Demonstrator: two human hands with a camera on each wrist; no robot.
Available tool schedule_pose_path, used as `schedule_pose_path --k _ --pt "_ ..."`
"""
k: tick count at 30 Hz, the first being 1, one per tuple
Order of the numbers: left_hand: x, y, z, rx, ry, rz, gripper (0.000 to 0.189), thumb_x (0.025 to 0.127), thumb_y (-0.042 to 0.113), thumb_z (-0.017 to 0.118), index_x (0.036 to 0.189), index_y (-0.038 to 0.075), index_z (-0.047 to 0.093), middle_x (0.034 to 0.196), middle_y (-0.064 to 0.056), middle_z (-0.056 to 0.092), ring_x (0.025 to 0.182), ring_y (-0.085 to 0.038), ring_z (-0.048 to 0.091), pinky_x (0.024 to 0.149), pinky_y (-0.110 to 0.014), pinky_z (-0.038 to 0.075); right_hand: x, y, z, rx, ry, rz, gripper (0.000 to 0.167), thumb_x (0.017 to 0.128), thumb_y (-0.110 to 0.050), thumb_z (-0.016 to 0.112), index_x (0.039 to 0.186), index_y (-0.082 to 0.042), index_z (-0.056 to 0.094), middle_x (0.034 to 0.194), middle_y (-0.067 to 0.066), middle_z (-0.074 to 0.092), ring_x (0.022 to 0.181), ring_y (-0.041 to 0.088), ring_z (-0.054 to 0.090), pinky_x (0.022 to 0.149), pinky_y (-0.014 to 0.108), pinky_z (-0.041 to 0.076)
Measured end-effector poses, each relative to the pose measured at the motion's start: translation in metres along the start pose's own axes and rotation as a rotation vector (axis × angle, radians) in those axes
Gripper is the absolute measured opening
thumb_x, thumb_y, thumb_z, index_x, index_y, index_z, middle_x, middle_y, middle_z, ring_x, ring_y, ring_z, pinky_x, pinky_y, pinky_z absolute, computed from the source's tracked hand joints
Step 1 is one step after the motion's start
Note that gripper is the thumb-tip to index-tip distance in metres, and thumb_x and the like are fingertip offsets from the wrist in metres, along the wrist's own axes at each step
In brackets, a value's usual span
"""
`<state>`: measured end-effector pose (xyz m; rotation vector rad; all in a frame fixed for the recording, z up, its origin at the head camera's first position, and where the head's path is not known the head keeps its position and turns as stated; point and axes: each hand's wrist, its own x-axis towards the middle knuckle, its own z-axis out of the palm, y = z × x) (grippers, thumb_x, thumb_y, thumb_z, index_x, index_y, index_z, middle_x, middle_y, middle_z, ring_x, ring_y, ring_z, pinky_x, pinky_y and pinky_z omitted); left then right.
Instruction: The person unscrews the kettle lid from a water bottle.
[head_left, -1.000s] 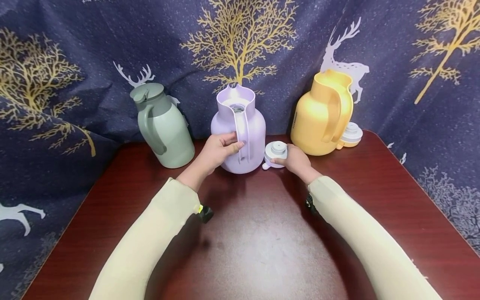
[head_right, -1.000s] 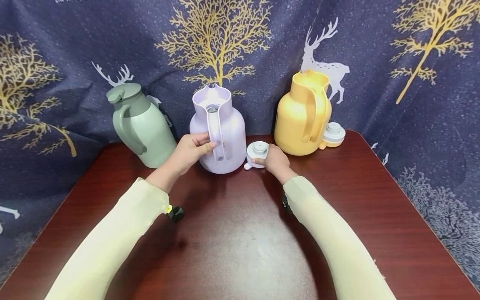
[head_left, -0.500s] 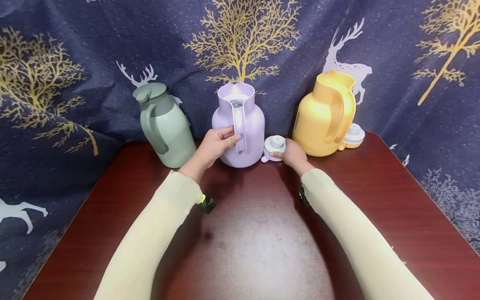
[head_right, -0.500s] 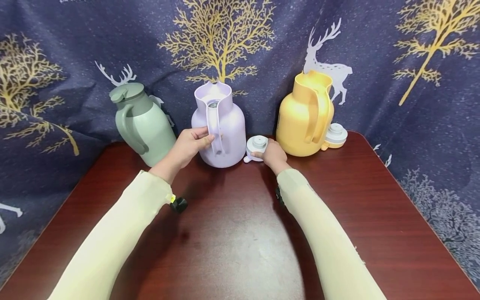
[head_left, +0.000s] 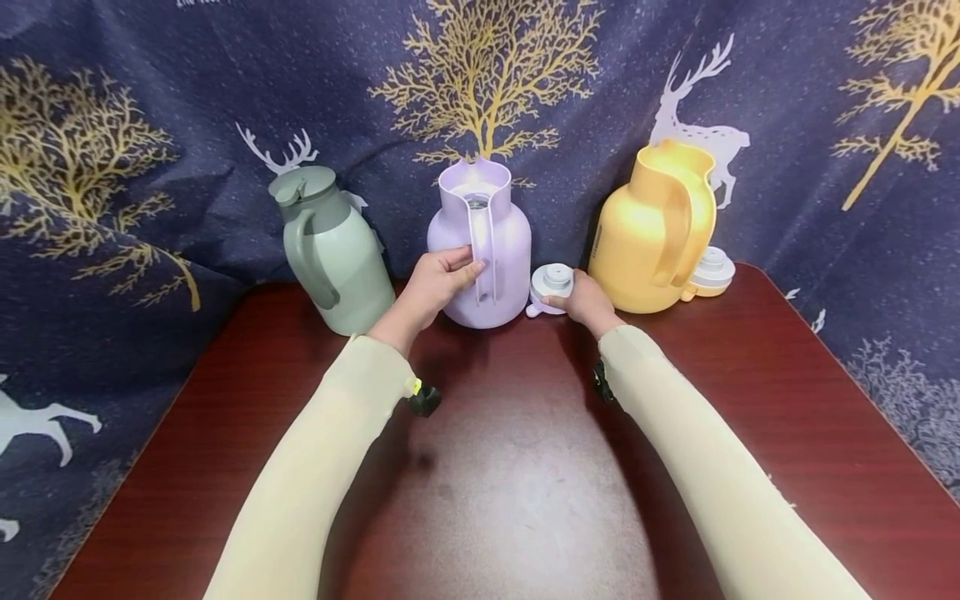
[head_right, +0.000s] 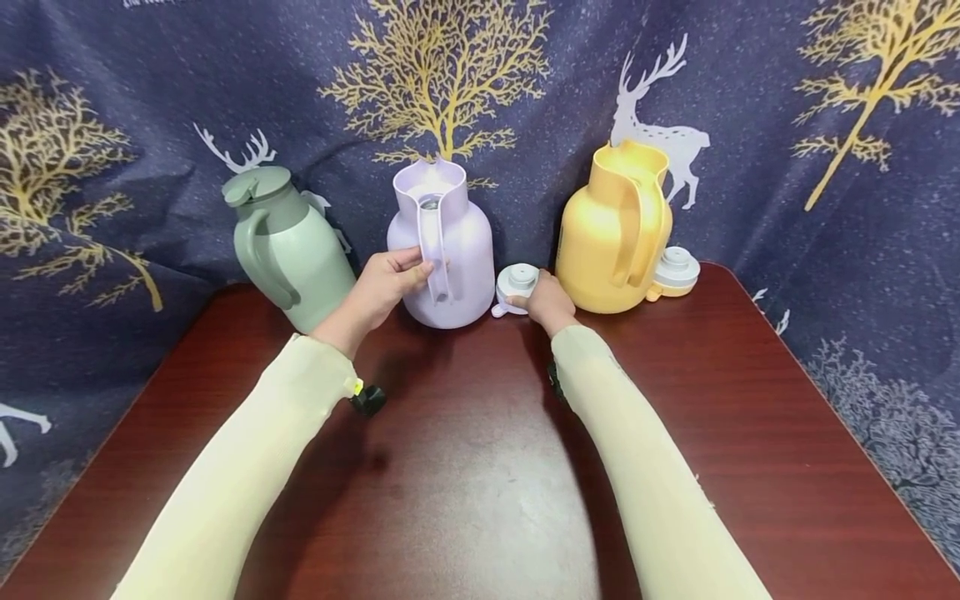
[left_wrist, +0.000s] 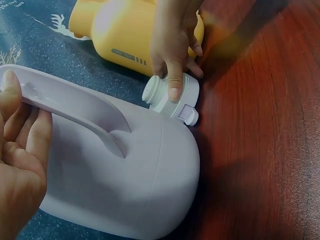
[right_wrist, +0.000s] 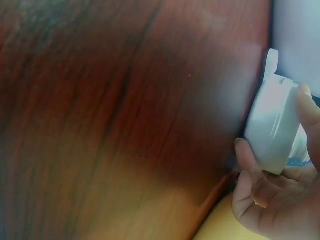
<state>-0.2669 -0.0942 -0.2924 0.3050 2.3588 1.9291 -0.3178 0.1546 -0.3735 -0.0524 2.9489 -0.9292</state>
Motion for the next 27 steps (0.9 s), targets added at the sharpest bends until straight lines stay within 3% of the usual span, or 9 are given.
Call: schedule_pose_path --k 8,18,22,24,27 --pt "0.004 -0.001 0.001 0.014 0.006 -0.008 0.042 0.101 0.011 0.062 0.142 0.0 0.057 0.141 -0.02 0.061 0.126 -0.024 0.063 0.114 -0.037 0.048 0.009 0.006 0.003 0.1 -0.008 -0.038 0.076 0.097 -0.026 0.069 0.15 0.014 0.032 0.149 0.035 0.046 0.14 0.046 0.046 0.124 0.05 0.033" --pt "0.002 0.0 0.002 -0.013 0.006 -0.033 0.044 0.102 0.01 0.061 0.143 -0.002 0.055 0.143 -0.021 0.058 0.132 -0.028 0.059 0.117 -0.038 0.046 0.011 0.014 0.014 0.209 0.025 -0.006 0.091 0.098 -0.025 0.068 0.159 0.011 0.012 0.162 0.033 0.03 0.147 0.043 0.038 0.113 0.051 0.047" --pt "0.001 0.001 0.001 -0.005 0.007 -0.031 0.043 0.102 0.011 0.061 0.143 -0.001 0.056 0.143 -0.021 0.059 0.131 -0.029 0.059 0.117 -0.039 0.045 0.013 0.015 0.014 0.222 0.006 0.006 0.094 0.098 -0.026 0.069 0.16 0.009 0.008 0.163 0.032 0.028 0.144 0.044 0.042 0.083 0.043 0.062" --pt "0.001 0.002 0.0 0.011 0.002 -0.029 0.043 0.102 0.011 0.061 0.143 -0.001 0.056 0.143 -0.02 0.059 0.132 -0.029 0.059 0.117 -0.039 0.045 0.015 0.015 0.013 0.234 -0.004 0.013 0.094 0.098 -0.026 0.069 0.16 0.008 0.009 0.162 0.032 0.031 0.14 0.045 0.046 0.065 0.034 0.062" --pt "0.001 0.003 -0.001 0.044 -0.006 -0.024 0.044 0.102 0.012 0.061 0.144 0.0 0.055 0.144 -0.02 0.059 0.133 -0.031 0.059 0.118 -0.04 0.045 0.016 0.014 0.012 0.245 -0.014 0.021 0.093 0.098 -0.026 0.07 0.16 0.007 0.01 0.161 0.032 0.033 0.138 0.046 0.048 0.053 0.025 0.057"
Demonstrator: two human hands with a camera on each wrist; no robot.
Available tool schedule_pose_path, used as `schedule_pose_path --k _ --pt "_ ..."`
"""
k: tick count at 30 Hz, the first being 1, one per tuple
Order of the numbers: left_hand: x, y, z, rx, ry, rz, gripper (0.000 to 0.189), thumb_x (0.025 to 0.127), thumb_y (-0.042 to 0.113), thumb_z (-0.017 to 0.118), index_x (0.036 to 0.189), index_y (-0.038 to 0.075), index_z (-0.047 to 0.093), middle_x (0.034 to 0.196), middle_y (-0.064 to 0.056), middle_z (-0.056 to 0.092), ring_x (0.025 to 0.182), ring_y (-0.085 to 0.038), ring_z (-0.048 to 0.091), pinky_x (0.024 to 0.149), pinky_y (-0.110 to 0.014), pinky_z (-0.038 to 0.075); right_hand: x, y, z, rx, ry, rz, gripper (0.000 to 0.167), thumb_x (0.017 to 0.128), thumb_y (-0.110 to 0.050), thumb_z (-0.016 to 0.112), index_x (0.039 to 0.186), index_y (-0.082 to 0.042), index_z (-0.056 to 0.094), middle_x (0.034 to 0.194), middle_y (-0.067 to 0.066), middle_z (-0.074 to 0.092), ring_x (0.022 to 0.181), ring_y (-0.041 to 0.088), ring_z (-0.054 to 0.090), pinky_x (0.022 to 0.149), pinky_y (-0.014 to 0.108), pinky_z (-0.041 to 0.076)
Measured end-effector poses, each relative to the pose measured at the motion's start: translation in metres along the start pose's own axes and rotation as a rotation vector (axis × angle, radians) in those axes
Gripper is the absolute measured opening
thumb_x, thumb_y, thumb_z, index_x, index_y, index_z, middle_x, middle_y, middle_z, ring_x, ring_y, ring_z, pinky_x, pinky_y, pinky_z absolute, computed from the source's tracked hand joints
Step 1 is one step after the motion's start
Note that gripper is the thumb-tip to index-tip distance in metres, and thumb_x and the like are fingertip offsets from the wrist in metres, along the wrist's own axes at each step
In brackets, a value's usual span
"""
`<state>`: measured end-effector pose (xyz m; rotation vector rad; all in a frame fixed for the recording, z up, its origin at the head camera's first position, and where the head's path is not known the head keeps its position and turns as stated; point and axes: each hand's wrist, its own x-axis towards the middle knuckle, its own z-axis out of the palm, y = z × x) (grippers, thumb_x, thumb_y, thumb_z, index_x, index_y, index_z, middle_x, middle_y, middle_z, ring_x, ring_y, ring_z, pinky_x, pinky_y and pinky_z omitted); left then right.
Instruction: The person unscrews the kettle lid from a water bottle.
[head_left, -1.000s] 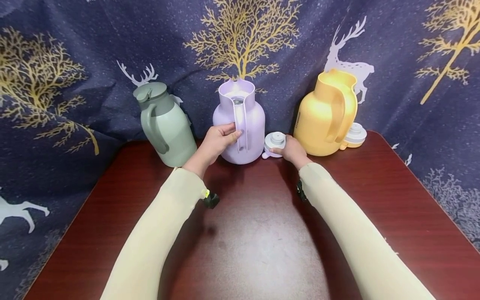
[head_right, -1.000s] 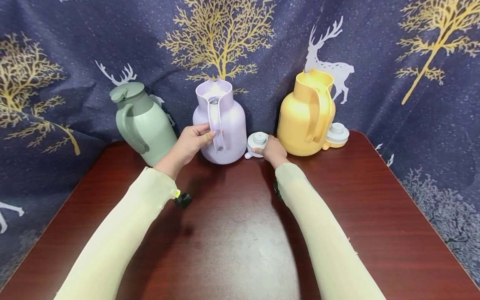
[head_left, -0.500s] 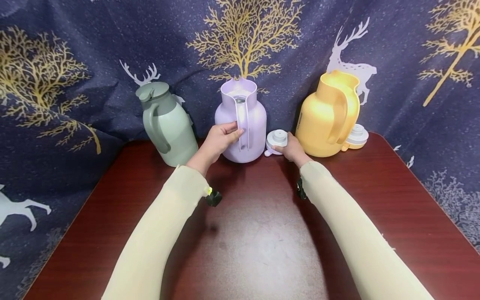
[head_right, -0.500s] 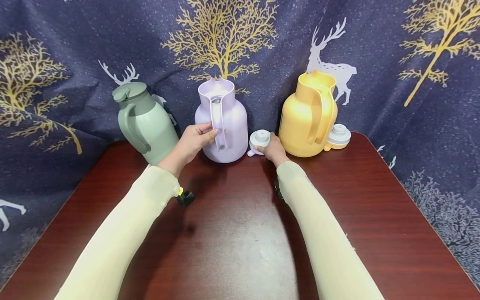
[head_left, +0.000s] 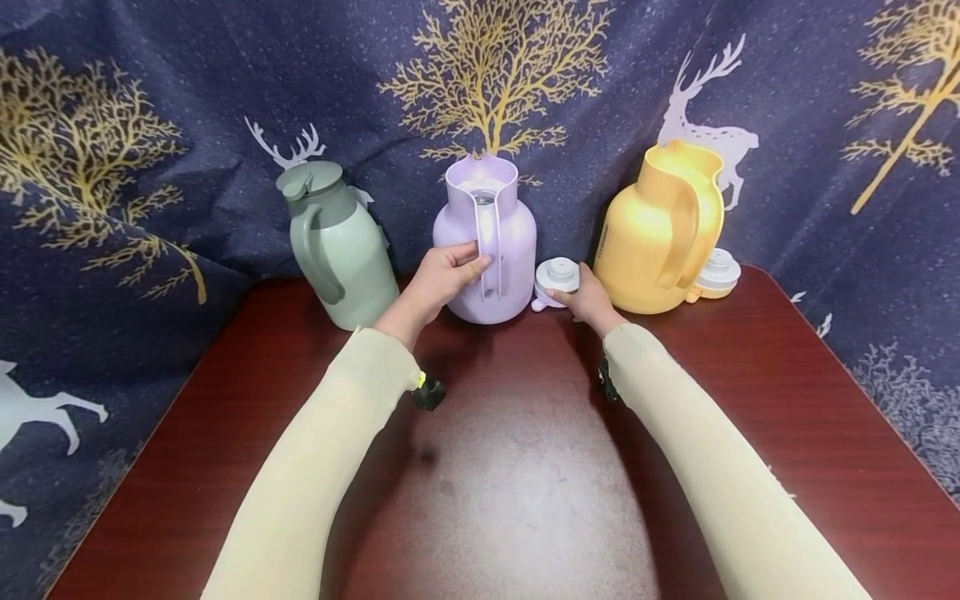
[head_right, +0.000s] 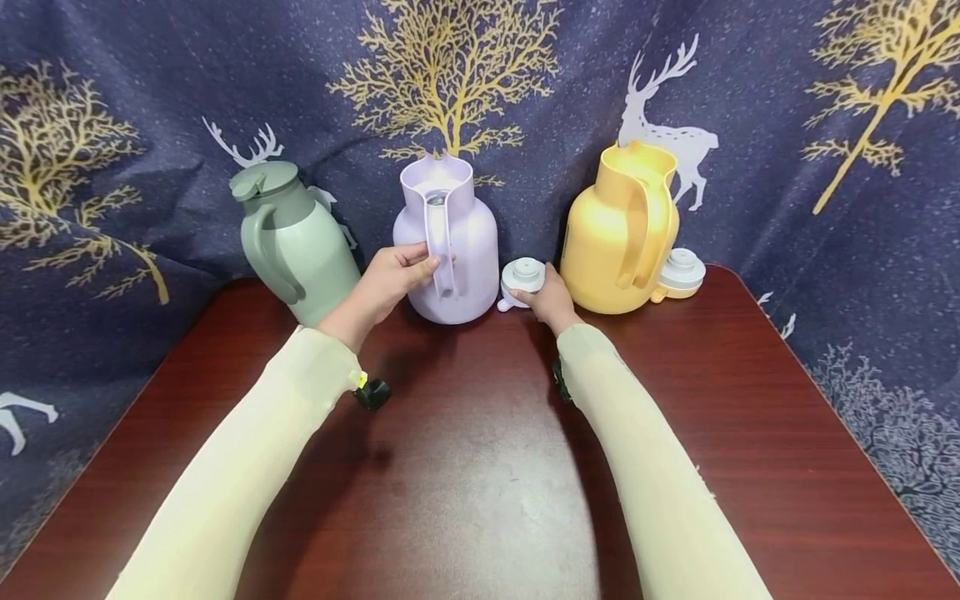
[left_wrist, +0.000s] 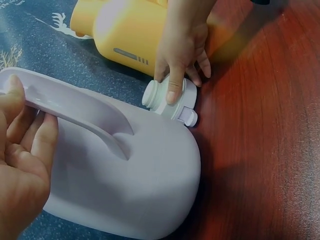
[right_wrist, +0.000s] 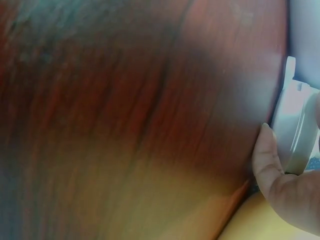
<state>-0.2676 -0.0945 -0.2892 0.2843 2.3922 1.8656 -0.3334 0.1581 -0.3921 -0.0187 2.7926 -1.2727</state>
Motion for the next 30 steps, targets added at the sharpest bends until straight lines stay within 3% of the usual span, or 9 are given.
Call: schedule_pose_path --k 6,14,16,18,20,22,24,30 --pt "0.0 0.004 -0.002 0.043 -0.001 0.014 0.043 0.103 0.013 0.06 0.144 0.001 0.056 0.143 -0.019 0.059 0.129 -0.029 0.061 0.116 -0.04 0.047 0.002 -0.003 -0.001 -0.03 -0.002 0.02 0.095 0.099 -0.029 0.068 0.161 0.007 0.006 0.165 0.031 0.025 0.144 0.045 0.042 0.058 0.028 0.059" --pt "0.004 0.005 -0.004 0.064 0.018 0.005 0.043 0.103 0.014 0.061 0.144 0.002 0.056 0.143 -0.018 0.06 0.126 -0.027 0.062 0.115 -0.039 0.048 0.002 -0.006 -0.001 -0.046 0.009 0.023 0.093 0.1 -0.03 0.067 0.161 0.006 0.007 0.163 0.031 0.029 0.14 0.044 0.046 0.059 0.027 0.058" --pt "0.004 0.005 -0.005 0.068 0.025 0.002 0.043 0.103 0.014 0.061 0.143 0.002 0.056 0.143 -0.018 0.06 0.127 -0.028 0.061 0.115 -0.039 0.048 0.001 -0.007 -0.001 -0.048 0.009 0.022 0.093 0.1 -0.03 0.067 0.161 0.007 0.007 0.163 0.032 0.029 0.14 0.045 0.046 0.068 0.034 0.062" --pt "0.004 0.005 -0.005 0.068 0.032 -0.002 0.042 0.103 0.014 0.061 0.143 0.002 0.056 0.143 -0.018 0.06 0.128 -0.028 0.061 0.115 -0.039 0.048 0.0 -0.008 0.0 -0.059 0.012 0.016 0.092 0.1 -0.03 0.067 0.161 0.007 0.008 0.163 0.032 0.029 0.144 0.044 0.043 0.09 0.043 0.061" --pt "0.004 0.005 -0.004 0.06 0.04 -0.002 0.042 0.103 0.014 0.061 0.143 0.002 0.056 0.142 -0.018 0.06 0.129 -0.028 0.061 0.115 -0.039 0.048 -0.002 -0.008 0.0 -0.067 0.015 0.009 0.092 0.1 -0.03 0.066 0.16 0.008 0.008 0.163 0.033 0.028 0.147 0.044 0.039 0.111 0.049 0.049" --pt "0.002 0.003 -0.003 0.045 0.051 0.002 0.042 0.103 0.014 0.061 0.143 0.002 0.057 0.141 -0.018 0.061 0.128 -0.027 0.062 0.114 -0.038 0.048 -0.004 -0.009 0.0 -0.07 0.016 -0.001 0.092 0.1 -0.03 0.066 0.16 0.009 0.008 0.163 0.034 0.028 0.15 0.044 0.035 0.122 0.049 0.037" --pt "0.0 0.001 -0.002 0.044 0.064 0.007 0.04 0.102 0.016 0.062 0.14 0.002 0.06 0.138 -0.018 0.063 0.124 -0.024 0.063 0.113 -0.038 0.049 -0.006 -0.008 0.0 -0.074 0.016 -0.008 0.092 0.099 -0.03 0.066 0.159 0.01 0.008 0.162 0.035 0.028 0.15 0.045 0.034 0.127 0.049 0.03" --pt "-0.012 -0.013 0.002 0.101 0.074 0.024 0.037 0.102 0.015 0.063 0.135 -0.001 0.064 0.135 -0.02 0.065 0.117 -0.021 0.064 0.11 -0.038 0.051 -0.019 -0.005 -0.002 -0.05 -0.007 -0.035 0.088 0.098 -0.028 0.067 0.158 0.01 0.015 0.157 0.036 0.036 0.142 0.048 0.042 0.121 0.053 0.037"
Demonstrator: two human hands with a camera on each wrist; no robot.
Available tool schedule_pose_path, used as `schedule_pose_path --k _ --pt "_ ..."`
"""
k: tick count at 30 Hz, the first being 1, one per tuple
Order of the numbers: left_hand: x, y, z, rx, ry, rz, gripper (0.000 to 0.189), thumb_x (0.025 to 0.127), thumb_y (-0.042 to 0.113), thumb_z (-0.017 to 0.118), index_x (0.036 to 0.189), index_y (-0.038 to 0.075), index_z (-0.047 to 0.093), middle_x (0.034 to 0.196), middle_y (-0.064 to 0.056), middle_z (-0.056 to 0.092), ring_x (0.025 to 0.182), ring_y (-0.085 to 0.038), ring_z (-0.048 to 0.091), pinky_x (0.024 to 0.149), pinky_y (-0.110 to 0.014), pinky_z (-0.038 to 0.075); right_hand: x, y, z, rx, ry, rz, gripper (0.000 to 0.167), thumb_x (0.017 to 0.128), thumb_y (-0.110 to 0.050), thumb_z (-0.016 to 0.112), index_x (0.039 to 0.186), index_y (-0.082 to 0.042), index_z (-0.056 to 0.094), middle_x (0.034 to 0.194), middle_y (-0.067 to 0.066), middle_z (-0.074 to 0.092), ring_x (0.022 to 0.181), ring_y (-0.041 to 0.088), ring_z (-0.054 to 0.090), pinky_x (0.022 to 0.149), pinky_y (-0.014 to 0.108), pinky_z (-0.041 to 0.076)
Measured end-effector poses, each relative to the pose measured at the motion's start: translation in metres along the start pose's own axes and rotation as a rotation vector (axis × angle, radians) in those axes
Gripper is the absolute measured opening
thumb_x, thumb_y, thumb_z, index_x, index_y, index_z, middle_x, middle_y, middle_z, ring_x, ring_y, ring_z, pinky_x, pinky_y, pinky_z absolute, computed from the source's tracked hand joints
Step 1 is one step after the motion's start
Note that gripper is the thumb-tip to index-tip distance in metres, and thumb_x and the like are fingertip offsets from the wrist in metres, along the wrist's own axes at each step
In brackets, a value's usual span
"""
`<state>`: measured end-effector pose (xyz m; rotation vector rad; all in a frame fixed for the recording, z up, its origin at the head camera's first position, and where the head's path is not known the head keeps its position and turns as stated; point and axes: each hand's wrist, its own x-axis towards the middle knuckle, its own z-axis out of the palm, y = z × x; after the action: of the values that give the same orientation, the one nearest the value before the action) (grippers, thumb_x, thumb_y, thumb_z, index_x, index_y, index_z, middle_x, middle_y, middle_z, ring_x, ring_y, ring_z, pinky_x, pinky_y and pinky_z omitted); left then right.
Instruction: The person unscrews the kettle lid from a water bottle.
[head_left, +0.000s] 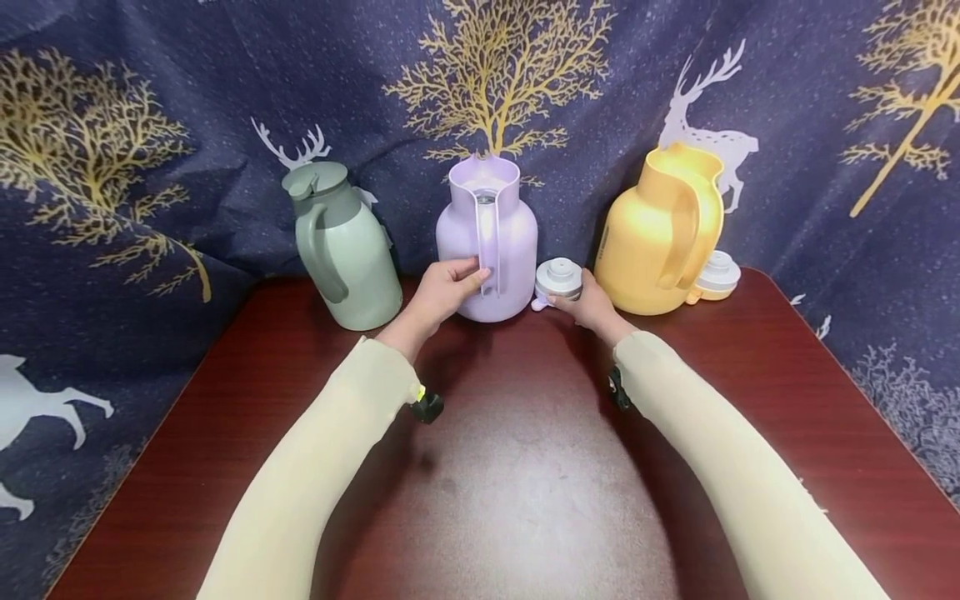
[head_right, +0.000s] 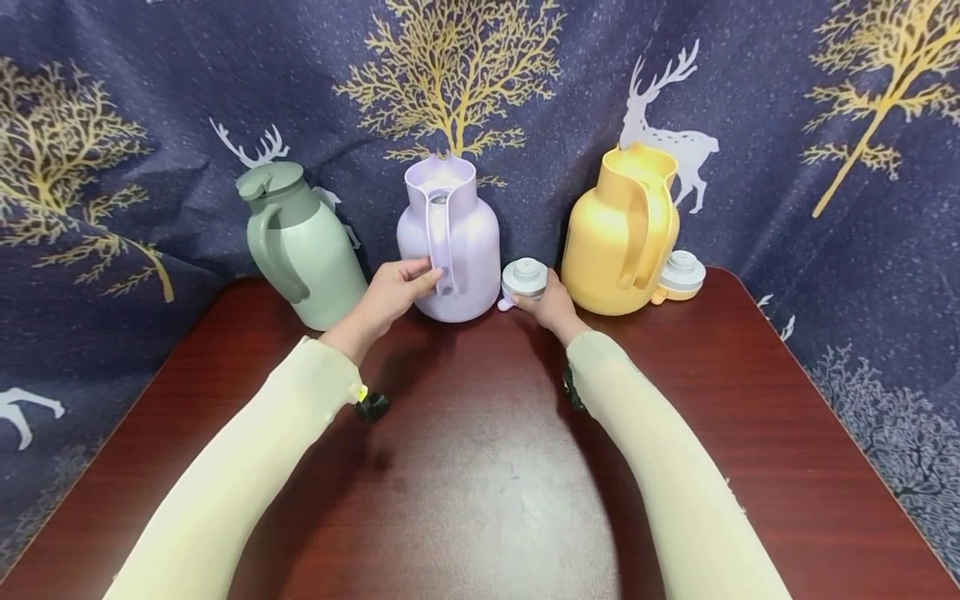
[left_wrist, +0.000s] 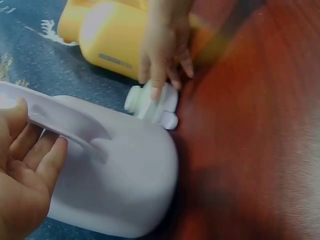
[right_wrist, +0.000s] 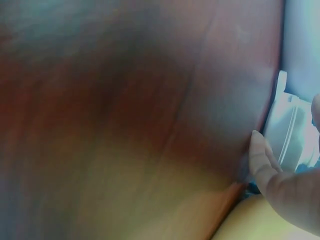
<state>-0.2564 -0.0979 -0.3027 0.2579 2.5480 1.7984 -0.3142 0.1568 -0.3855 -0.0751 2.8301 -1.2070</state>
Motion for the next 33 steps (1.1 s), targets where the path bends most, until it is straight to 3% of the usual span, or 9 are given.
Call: schedule_pose_path --k 7,14,17,21,24,27,31,33 --pt "-0.016 -0.022 -0.002 -0.054 -0.005 -0.029 0.04 0.104 0.012 0.058 0.141 -0.003 0.057 0.143 -0.022 0.06 0.13 -0.029 0.061 0.112 -0.04 0.05 -0.016 0.004 -0.001 0.1 -0.039 -0.035 0.083 0.099 -0.024 0.066 0.16 0.005 0.018 0.161 0.032 0.033 0.151 0.045 0.032 0.129 0.052 0.023" --pt "-0.041 -0.045 -0.019 -0.101 -0.093 -0.059 0.04 0.106 0.011 0.054 0.143 -0.003 0.055 0.143 -0.024 0.06 0.136 -0.035 0.058 0.111 -0.045 0.05 -0.04 0.008 -0.002 0.148 -0.084 -0.045 0.079 0.101 -0.025 0.063 0.161 0.002 0.019 0.161 0.029 0.036 0.138 0.046 0.052 0.118 0.053 0.042" --pt "-0.055 -0.051 -0.027 -0.072 -0.085 -0.057 0.039 0.106 0.011 0.055 0.141 -0.006 0.057 0.139 -0.026 0.062 0.132 -0.038 0.06 0.108 -0.046 0.052 -0.053 0.004 0.0 0.138 -0.101 -0.059 0.079 0.102 -0.026 0.062 0.161 0.004 0.018 0.163 0.029 0.033 0.137 0.045 0.053 0.115 0.053 0.045" --pt "-0.072 -0.055 -0.041 0.026 -0.042 -0.028 0.036 0.105 0.012 0.057 0.134 -0.007 0.062 0.131 -0.028 0.067 0.122 -0.036 0.068 0.1 -0.042 0.058 -0.073 -0.011 0.002 0.123 -0.116 -0.124 0.071 0.102 -0.024 0.063 0.157 0.003 0.03 0.159 0.028 0.04 0.133 0.042 0.059 0.114 0.053 0.046" --pt "-0.083 -0.05 -0.059 0.086 0.0 0.008 0.035 0.105 0.015 0.058 0.13 -0.009 0.065 0.123 -0.027 0.071 0.105 -0.02 0.076 0.093 -0.036 0.061 -0.087 -0.03 0.001 0.132 -0.126 -0.193 0.062 0.101 -0.022 0.064 0.152 0.003 0.04 0.153 0.027 0.048 0.134 0.041 0.058 0.116 0.053 0.044" --pt "-0.091 -0.033 -0.083 0.062 0.07 0.061 0.035 0.104 0.015 0.059 0.124 -0.012 0.066 0.102 -0.012 0.081 0.087 -0.003 0.075 0.086 -0.028 0.062 -0.096 -0.054 -0.005 0.162 -0.137 -0.278 0.053 0.1 -0.018 0.064 0.146 0.004 0.048 0.148 0.026 0.055 0.136 0.041 0.056 0.117 0.053 0.042" --pt "-0.097 -0.002 -0.118 -0.113 0.18 0.176 0.022 0.103 0.013 0.059 0.105 -0.001 0.075 0.08 0.013 0.078 0.077 0.001 0.074 0.077 -0.018 0.061 -0.1 -0.093 -0.016 0.195 -0.149 -0.384 0.042 0.101 -0.013 0.062 0.139 0.005 0.055 0.139 0.025 0.063 0.127 0.04 0.062 0.109 0.051 0.05" --pt "-0.097 0.012 -0.135 -0.232 0.226 0.247 0.02 0.103 0.01 0.059 0.096 0.006 0.077 0.08 0.011 0.078 0.077 -0.002 0.074 0.075 -0.017 0.06 -0.099 -0.114 -0.021 0.197 -0.15 -0.425 0.04 0.101 -0.014 0.061 0.137 0.004 0.057 0.136 0.023 0.065 0.123 0.037 0.064 0.105 0.047 0.052"
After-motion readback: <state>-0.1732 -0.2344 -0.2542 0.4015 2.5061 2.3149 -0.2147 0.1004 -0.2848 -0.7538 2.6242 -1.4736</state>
